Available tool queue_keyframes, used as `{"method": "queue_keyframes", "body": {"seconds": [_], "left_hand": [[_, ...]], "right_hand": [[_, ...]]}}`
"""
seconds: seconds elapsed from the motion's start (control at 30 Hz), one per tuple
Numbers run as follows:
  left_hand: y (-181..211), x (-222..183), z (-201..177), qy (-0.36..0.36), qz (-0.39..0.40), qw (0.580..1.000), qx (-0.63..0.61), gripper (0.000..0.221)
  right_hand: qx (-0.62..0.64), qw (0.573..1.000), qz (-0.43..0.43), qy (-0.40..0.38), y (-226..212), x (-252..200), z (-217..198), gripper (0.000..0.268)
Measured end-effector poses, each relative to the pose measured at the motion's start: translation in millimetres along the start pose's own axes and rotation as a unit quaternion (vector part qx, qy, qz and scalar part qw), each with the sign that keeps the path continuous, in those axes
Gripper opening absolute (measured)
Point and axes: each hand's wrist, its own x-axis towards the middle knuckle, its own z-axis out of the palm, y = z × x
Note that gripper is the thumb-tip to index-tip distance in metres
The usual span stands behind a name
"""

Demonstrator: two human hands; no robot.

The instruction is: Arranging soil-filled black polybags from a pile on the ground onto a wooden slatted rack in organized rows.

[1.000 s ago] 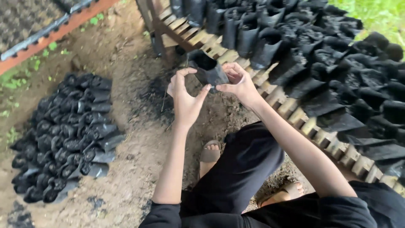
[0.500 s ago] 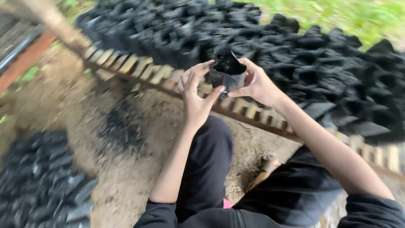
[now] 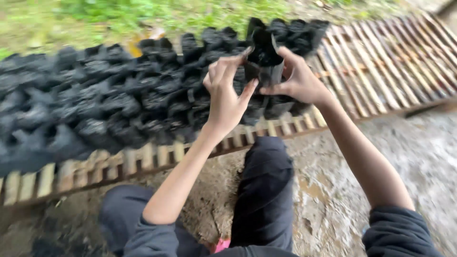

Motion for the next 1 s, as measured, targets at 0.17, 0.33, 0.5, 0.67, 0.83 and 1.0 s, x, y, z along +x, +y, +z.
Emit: {"method": "queue_keyframes", "body": {"seconds": [0.17, 0.33, 0.5, 0.67, 0.83, 1.0], "left_hand": [[-6.6, 63.2, 102.4, -0.034, 0.111, 0.988, 0.098, 0.045], [-27.4, 118.3, 200.5, -0.101, 0.113, 0.981, 0.123, 0.047], [-40.0, 135.4, 258.5, -0.173, 0.116, 0.964, 0.168, 0.057], [-41.1, 144.4, 285.4, -0.244, -0.061, 0.951, 0.178, 0.077], [-74.8, 139.0, 330.2, -0.221, -0.055, 0.914, 0.335, 0.024], [-76.5, 141.1, 336.5, -0.216, -0.041, 0.895, 0.389, 0.011]], "right_hand": [[-0.081, 0.991, 0.03, 0.106, 48.5, -17.1, -83.9, 0.066], [-0.12, 0.97, 0.066, 0.203, 90.5, -27.4, -140.0, 0.054], [-0.214, 0.918, 0.15, 0.299, 180.6, -41.7, -179.8, 0.078], [-0.111, 0.928, 0.129, 0.331, 251.6, -47.6, -180.7, 0.072], [-0.125, 0.922, 0.198, 0.309, 265.5, -57.4, -163.9, 0.073], [-0.154, 0.923, 0.196, 0.293, 273.9, -67.6, -169.8, 0.082]]}}
